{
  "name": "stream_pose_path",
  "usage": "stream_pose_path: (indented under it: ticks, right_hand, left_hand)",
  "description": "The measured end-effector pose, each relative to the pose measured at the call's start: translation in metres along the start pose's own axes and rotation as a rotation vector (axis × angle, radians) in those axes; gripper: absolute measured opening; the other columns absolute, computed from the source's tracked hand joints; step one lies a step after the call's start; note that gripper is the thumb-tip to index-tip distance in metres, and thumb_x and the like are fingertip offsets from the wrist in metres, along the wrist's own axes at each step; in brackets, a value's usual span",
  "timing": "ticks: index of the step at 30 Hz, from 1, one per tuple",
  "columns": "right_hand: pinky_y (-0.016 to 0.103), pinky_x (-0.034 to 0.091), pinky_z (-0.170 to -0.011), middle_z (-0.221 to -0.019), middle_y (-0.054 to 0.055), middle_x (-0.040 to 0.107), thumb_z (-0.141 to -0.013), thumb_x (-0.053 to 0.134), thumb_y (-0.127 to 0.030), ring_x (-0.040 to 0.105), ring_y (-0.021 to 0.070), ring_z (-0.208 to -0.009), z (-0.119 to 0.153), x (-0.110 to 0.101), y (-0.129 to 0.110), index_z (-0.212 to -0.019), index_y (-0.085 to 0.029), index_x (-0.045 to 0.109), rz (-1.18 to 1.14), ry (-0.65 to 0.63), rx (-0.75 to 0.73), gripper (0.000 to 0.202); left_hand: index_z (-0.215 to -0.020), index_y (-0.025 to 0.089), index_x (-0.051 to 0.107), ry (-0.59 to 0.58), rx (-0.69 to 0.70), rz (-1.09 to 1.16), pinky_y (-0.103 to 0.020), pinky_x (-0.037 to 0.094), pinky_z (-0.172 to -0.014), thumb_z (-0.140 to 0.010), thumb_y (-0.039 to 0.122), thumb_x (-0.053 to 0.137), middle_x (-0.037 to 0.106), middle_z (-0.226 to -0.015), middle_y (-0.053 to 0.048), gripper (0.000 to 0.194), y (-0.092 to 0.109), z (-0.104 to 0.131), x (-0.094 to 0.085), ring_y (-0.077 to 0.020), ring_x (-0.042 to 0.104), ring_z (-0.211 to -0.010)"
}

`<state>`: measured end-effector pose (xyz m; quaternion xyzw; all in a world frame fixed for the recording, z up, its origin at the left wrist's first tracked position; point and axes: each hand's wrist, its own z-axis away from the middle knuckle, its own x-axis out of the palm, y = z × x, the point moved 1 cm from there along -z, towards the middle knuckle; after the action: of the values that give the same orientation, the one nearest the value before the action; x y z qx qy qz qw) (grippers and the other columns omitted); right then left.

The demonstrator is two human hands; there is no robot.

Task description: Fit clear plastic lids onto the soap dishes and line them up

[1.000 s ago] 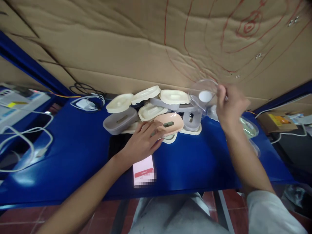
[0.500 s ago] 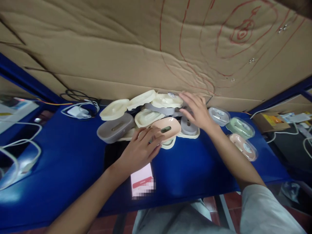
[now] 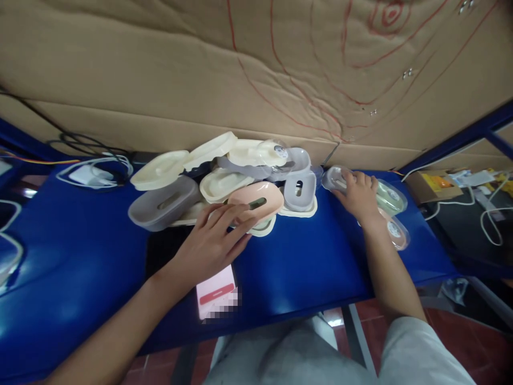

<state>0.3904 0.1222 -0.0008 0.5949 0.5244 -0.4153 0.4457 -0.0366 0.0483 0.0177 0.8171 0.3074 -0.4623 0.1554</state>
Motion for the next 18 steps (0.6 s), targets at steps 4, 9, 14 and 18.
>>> stream_pose_path:
  ticks: [4,9,14,18]
  right_hand:
    - [0.071,0.042,-0.116,-0.145,0.023,0.057,-0.09,0.074,-0.065,0.062,0.047,-0.13,0.005,-0.008,0.002,-0.163,-0.024,0.049,-0.106,-0.081,0.026,0.087]
    - [0.062,0.053,-0.109,-0.149,0.025,0.056,-0.088,0.072,-0.072,0.061,0.0474,-0.133,0.007,-0.012,0.009,-0.156,-0.018,0.056,-0.236,-0.076,0.027,0.088]
    - [0.061,0.051,-0.115,-0.147,0.021,0.065,-0.097,0.053,-0.081,0.063,0.0426,-0.137,0.001,-0.013,0.008,-0.152,-0.02,0.062,-0.355,-0.045,0.144,0.082]
    - [0.057,0.049,-0.119,-0.145,0.021,0.07,-0.099,0.048,-0.081,0.065,0.0387,-0.137,-0.003,-0.006,0.013,-0.148,-0.017,0.066,-0.472,-0.025,0.189,0.083]
  left_hand:
    - [-0.133,0.024,0.065,0.014,-0.024,0.021,-0.055,0.053,-0.11,-0.102,0.017,0.066,0.07,-0.141,-0.014,0.032,0.0,0.0,-0.001,-0.0346,0.069,-0.125]
    - [-0.134,0.021,0.065,0.029,0.006,0.037,-0.056,0.053,-0.109,-0.101,0.016,0.067,0.069,-0.14,-0.017,0.033,0.001,-0.001,-0.001,-0.036,0.068,-0.125]
    - [-0.133,0.022,0.068,-0.002,-0.013,0.076,-0.056,0.051,-0.111,-0.101,0.016,0.067,0.068,-0.143,-0.018,0.032,-0.002,0.0,0.001,-0.0357,0.067,-0.128]
    - [-0.131,0.025,0.07,-0.006,-0.053,0.107,-0.055,0.051,-0.112,-0.101,0.017,0.066,0.069,-0.142,-0.015,0.032,-0.005,0.001,0.003,-0.0341,0.067,-0.128]
